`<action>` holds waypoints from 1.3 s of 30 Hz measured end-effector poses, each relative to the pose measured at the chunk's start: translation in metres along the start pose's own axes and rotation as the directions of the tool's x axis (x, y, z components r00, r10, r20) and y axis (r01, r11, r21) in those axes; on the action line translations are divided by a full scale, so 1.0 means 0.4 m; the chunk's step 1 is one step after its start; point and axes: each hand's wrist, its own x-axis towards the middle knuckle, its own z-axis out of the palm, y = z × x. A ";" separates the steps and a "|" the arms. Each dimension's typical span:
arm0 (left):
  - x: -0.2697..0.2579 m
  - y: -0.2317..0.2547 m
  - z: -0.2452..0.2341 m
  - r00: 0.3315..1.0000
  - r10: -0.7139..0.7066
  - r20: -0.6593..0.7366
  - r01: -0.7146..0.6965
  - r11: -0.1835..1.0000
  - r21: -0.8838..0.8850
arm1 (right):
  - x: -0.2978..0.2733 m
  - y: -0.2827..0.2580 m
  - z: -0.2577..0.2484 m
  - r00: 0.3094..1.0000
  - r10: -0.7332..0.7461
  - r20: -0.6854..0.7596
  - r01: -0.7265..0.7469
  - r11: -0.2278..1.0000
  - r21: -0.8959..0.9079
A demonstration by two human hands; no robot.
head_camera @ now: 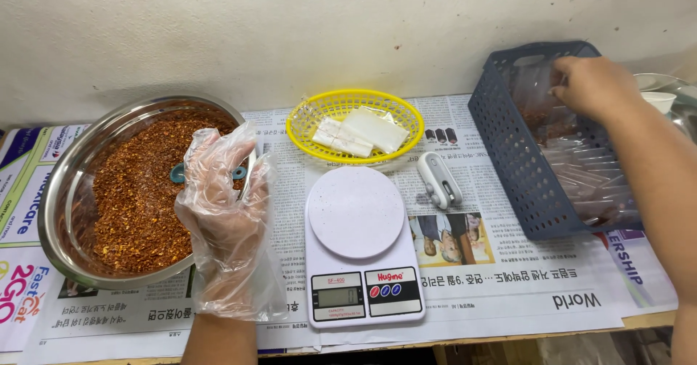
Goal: Scooping chili flakes into small plastic bags and weighing them on a digital scale
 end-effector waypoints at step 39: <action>0.075 -0.252 -0.344 0.522 -0.741 0.423 0.240 0.603 0.761 | -0.134 -0.770 0.142 0.864 -0.446 -0.234 0.450 0.892 -0.041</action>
